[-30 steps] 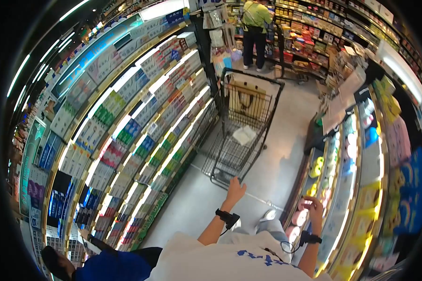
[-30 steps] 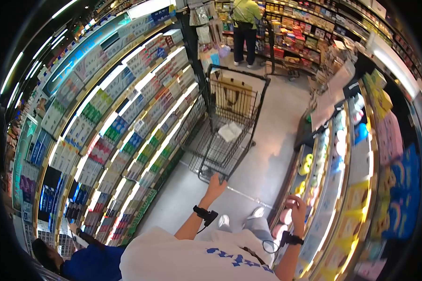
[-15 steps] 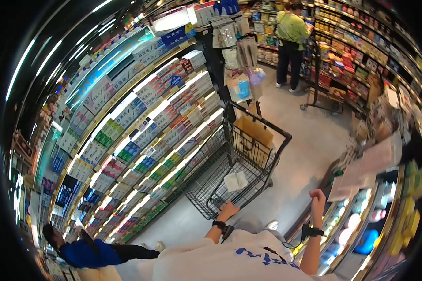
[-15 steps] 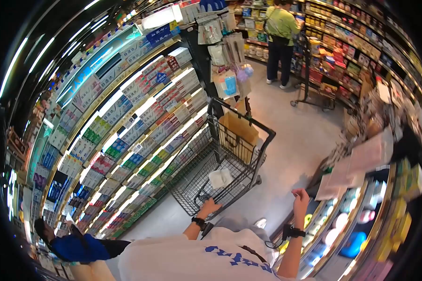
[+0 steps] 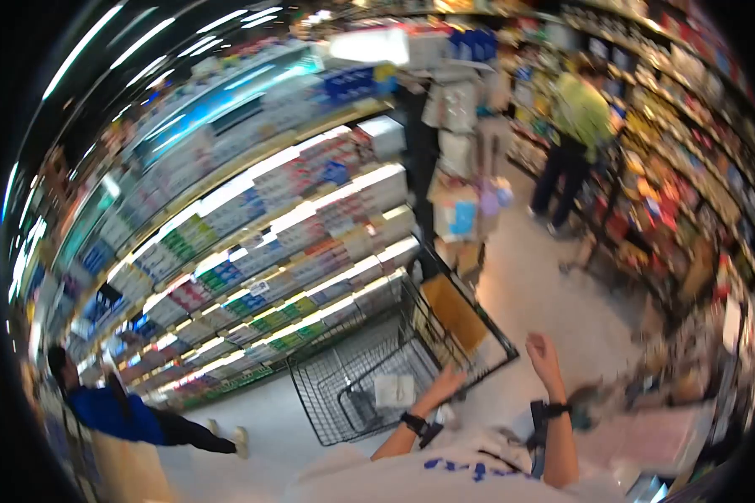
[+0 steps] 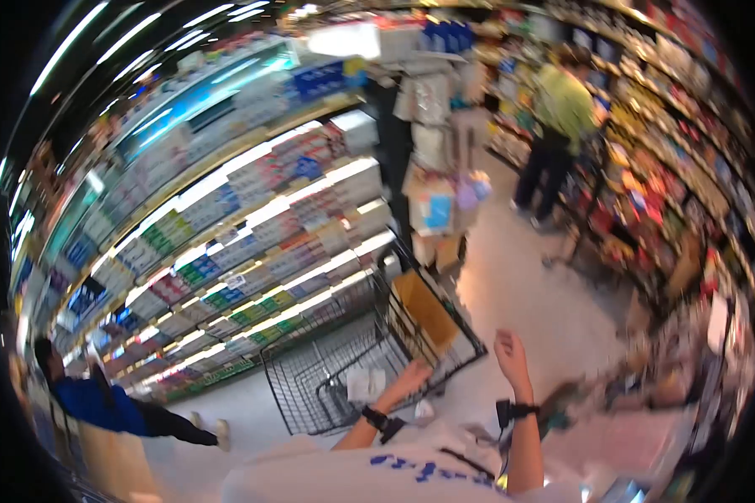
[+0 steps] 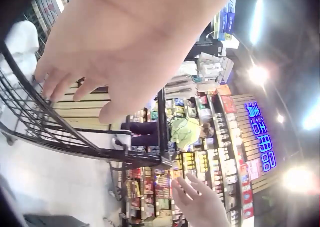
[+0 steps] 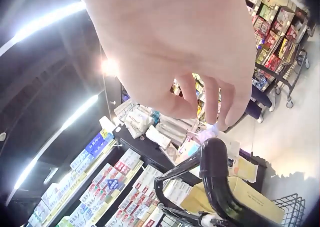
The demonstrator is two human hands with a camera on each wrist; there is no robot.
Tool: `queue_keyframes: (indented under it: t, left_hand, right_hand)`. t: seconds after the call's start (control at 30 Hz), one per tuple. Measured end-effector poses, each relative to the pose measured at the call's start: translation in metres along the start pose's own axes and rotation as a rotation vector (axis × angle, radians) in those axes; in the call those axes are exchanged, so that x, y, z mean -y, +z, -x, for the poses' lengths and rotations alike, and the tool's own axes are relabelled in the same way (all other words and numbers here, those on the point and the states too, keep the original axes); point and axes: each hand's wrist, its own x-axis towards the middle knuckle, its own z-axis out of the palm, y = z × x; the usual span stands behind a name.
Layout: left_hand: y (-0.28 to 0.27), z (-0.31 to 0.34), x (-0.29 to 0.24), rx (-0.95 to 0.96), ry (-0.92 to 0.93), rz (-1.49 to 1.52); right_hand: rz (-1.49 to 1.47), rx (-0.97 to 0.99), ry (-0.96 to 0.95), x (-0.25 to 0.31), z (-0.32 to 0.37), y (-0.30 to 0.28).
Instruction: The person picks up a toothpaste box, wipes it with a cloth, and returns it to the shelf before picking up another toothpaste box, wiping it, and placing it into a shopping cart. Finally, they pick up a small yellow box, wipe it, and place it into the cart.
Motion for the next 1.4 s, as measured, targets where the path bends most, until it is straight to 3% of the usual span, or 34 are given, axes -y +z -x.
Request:
queue_keyframes:
  t: [0.07,0.2,0.27,0.33,0.4,0.5,0.57,0.67,0.73,0.77,0.8,0.83,0.87,0.93,1.0,1.07,1.1,1.17,1.3,1.4]
  left_hand:
    - [0.018,-0.056,0.027,-0.076,0.176,-0.121]
    - [0.015,-0.059,-0.017,0.080,0.033,-0.158]
    - [0.017,-0.064,-0.021,0.010,-0.022,-0.092]
    - [0.022,-0.076,-0.007,-0.017,0.026,0.127]
    - [0.015,-0.081,-0.025,0.014,-0.284,0.191]
    - [0.031,-0.107,-0.004,-0.201,-0.322,0.309]
    - [0.051,-0.109,-0.003,-0.315,-0.338,0.389]
    - [0.068,-0.108,-0.024,-0.613,-0.310,0.348]
    - [0.085,-0.095,-0.046,-0.883,-0.296,0.081]
    - [0.083,-0.079,-0.082,-0.723,-0.465,0.128]
    - [0.090,-0.074,-0.085,-0.781,-0.496,0.178]
    - [0.105,-0.071,-0.082,-0.878,-0.294,-0.024]
    - [0.119,-0.066,-0.082,-0.977,-0.111,-0.243]
    - [0.140,-0.054,-0.117,-0.996,-0.033,-0.153]
    - [0.153,-0.044,-0.141,-0.780,-0.157,0.159]
    - [0.174,-0.053,-0.119,-0.663,-0.041,0.207]
    - [0.178,-0.032,-0.144,-0.702,-0.020,0.026]
    - [0.187,-0.020,-0.149,-0.744,-0.046,0.126]
    - [0.202,-0.036,-0.104,-0.882,0.075,0.268]
    - [0.211,-0.008,-0.139,-0.983,-0.037,0.202]
  right_hand:
    - [0.073,0.052,-0.022,-0.002,-0.040,-0.002]
    - [0.112,0.242,0.050,-0.008,-0.102,0.018]
    - [0.120,0.399,0.119,0.010,-0.124,0.035]
    - [0.130,0.564,0.111,-0.011,-0.152,0.055]
    - [0.119,0.770,0.094,-0.006,-0.174,0.071]
    - [-0.036,0.990,0.029,0.003,-0.202,0.093]
    - [0.009,1.046,-0.214,-0.025,-0.224,0.107]
    - [0.111,1.144,-0.382,-0.022,-0.243,0.117]
    - [0.051,1.178,-0.448,-0.025,-0.254,0.132]
    - [0.019,1.158,-0.501,-0.028,-0.259,0.138]
    - [-0.008,1.149,-0.550,-0.017,-0.258,0.140]
    - [0.060,1.196,-0.438,-0.005,-0.261,0.140]
    - [0.101,1.110,-0.563,-0.007,-0.264,0.148]
    - [0.221,0.947,-0.738,0.001,-0.266,0.159]
    - [0.224,0.808,-0.901,0.015,-0.267,0.161]
    - [0.229,0.880,-1.002,0.031,-0.268,0.162]
    - [0.253,0.968,-1.073,0.029,-0.271,0.169]
    - [0.319,1.217,-1.111,0.025,-0.270,0.181]
    - [0.329,1.345,-1.328,0.014,-0.264,0.198]
    - [0.276,1.463,-1.309,0.008,-0.278,0.208]
